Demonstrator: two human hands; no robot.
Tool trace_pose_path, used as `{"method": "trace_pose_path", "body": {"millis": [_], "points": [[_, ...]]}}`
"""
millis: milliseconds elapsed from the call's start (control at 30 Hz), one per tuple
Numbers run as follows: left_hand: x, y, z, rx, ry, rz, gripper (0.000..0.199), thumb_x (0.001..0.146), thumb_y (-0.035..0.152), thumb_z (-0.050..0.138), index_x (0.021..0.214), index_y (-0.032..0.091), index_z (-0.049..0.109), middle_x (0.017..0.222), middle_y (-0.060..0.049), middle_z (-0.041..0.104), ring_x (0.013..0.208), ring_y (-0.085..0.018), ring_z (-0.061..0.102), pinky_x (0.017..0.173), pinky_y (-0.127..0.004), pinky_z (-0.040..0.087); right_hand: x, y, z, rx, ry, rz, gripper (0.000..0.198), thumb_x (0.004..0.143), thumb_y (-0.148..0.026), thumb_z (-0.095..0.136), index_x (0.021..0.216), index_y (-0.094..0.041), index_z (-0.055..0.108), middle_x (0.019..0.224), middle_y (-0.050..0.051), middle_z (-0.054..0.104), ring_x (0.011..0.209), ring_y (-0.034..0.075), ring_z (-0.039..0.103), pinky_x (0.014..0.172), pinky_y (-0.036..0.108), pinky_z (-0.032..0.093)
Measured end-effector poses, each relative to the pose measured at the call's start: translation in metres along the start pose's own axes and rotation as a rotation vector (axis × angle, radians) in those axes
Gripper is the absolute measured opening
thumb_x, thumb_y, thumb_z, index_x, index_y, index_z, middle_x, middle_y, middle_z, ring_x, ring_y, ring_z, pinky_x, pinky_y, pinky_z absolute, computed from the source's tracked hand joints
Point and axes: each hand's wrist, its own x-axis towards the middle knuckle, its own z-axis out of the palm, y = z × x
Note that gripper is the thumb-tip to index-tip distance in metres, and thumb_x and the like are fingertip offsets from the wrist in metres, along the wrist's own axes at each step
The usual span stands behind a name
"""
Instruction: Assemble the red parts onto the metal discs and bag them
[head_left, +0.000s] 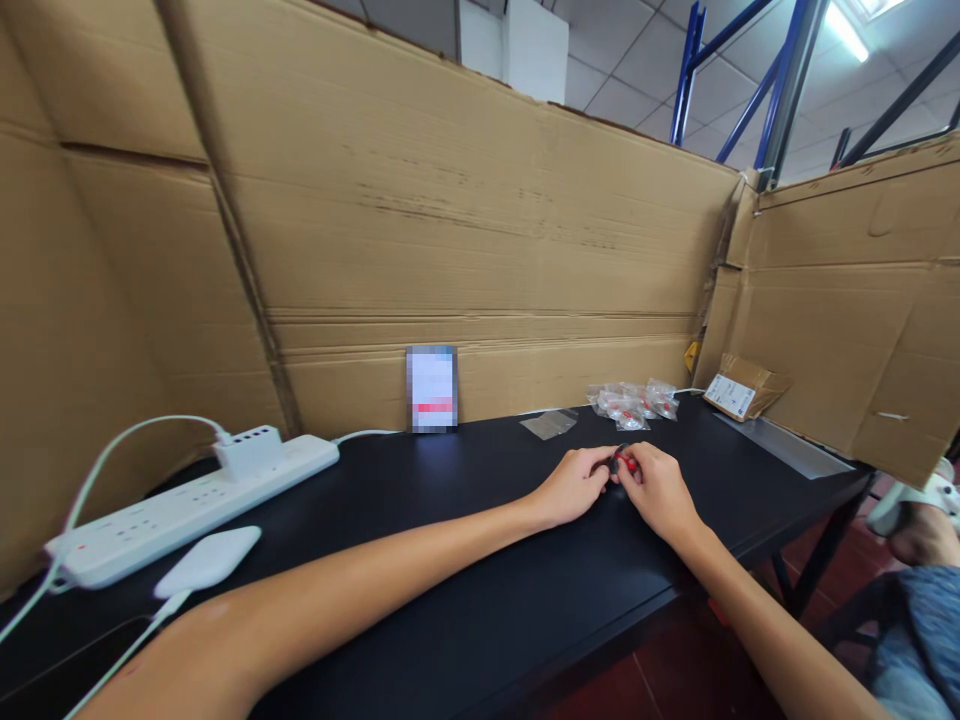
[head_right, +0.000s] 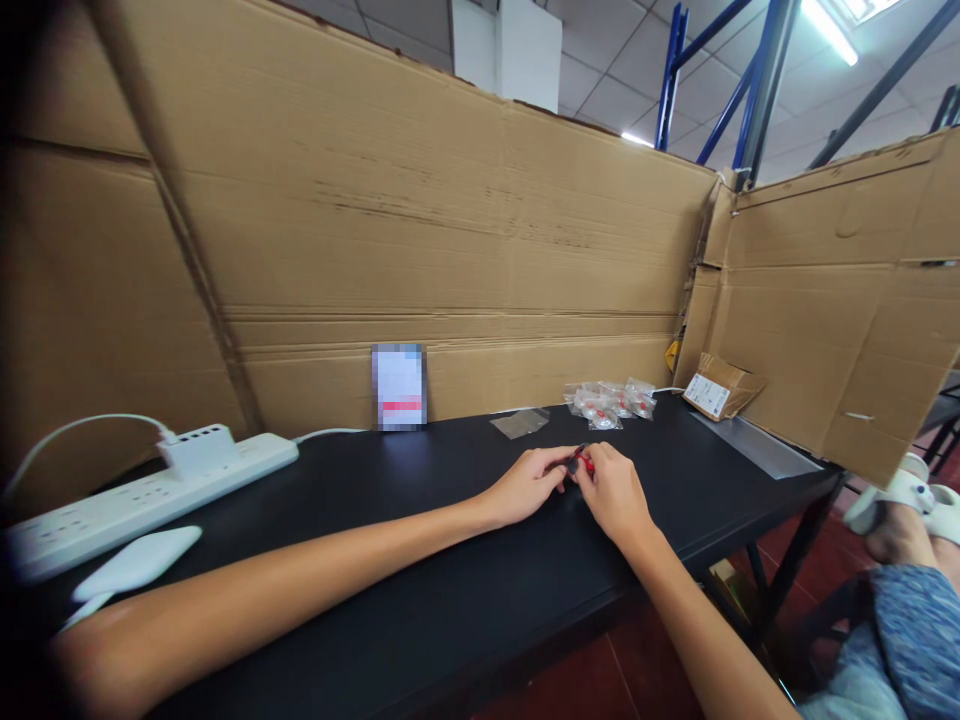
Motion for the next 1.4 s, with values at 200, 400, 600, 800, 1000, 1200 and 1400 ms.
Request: {"method": "trace_pose_path", "body": {"millis": [200,400,600,800,1000,1200,1400], "points": [[0.0021,-0.0068,0.0024,-0.055,-0.004,0.000,0.037,0.083,0.017,0.045,0.113,0.016,0.066,0.089,-0.004,0.068,0.072,-0.013,0.058,0.068,-0.025,0.048,-0.0007,-0.0030,-0.0016,-0.082,-0.019,-0.014,0.015,0.091,-0.019,0.046,0.079,-0.018,0.056,0.076,0.003,0.056,0.063,0.014,0.053,0.063,0.025,0.038],[0.0055,-0.0095,0.0045,-0.300,-0.037,-0.012,0.041,0.080,0.020,0.051,0.119,0.012,0.062,0.097,-0.009,0.068,0.080,-0.017,0.060,0.064,-0.027,0.049,-0.0006,-0.0042,-0.0020,-0.110,-0.011,0.003,0.015,0.091,-0.019,0.046,0.079,-0.018,0.055,0.076,0.003,0.055,0.061,0.014,0.052,0.062,0.025,0.037],[0.0056,-0.0048,0.0036,-0.402,-0.051,-0.019,0.036,0.078,0.019,0.054,0.111,0.010,0.066,0.094,-0.010,0.067,0.081,-0.017,0.060,0.063,-0.026,0.048,-0.0021,-0.0032,-0.0028,-0.104,-0.018,-0.004,0.015,0.091,-0.020,0.045,0.080,-0.018,0.056,0.077,0.003,0.057,0.064,0.014,0.054,0.063,0.025,0.039],[0.0059,-0.0024,0.0022,-0.464,-0.040,-0.063,0.037,0.076,0.019,0.056,0.110,0.009,0.066,0.092,-0.010,0.067,0.079,-0.017,0.060,0.062,-0.026,0.047,-0.0012,-0.0039,-0.0025,-0.120,-0.037,-0.031,0.018,0.093,-0.019,0.043,0.084,-0.017,0.058,0.080,0.005,0.058,0.070,0.016,0.057,0.066,0.026,0.041],[0.0056,-0.0011,0.0011,-0.484,-0.043,-0.080,0.036,0.075,0.019,0.059,0.109,0.010,0.067,0.092,-0.010,0.068,0.078,-0.016,0.062,0.062,-0.026,0.047,-0.0013,-0.0040,-0.0039,-0.094,-0.024,-0.036,0.019,0.093,-0.017,0.042,0.087,-0.017,0.060,0.081,0.006,0.059,0.070,0.016,0.058,0.067,0.026,0.042],[0.0045,-0.0005,-0.0003,-0.543,-0.027,-0.151,0.031,0.081,0.026,0.057,0.105,0.009,0.067,0.092,-0.011,0.068,0.075,-0.016,0.064,0.066,-0.027,0.049,-0.0006,-0.0031,-0.0047,-0.042,-0.029,-0.084,0.021,0.093,-0.017,0.042,0.084,-0.018,0.061,0.078,0.005,0.058,0.070,0.016,0.057,0.067,0.026,0.043],[0.0043,-0.0021,-0.0005,-0.564,-0.015,-0.171,0.030,0.081,0.032,0.063,0.097,0.008,0.068,0.089,-0.012,0.069,0.073,-0.016,0.066,0.067,-0.028,0.051,-0.0016,-0.0022,-0.0041,-0.021,-0.041,-0.081,0.023,0.094,-0.017,0.042,0.088,-0.018,0.064,0.079,0.005,0.059,0.071,0.016,0.058,0.067,0.026,0.044]]}}
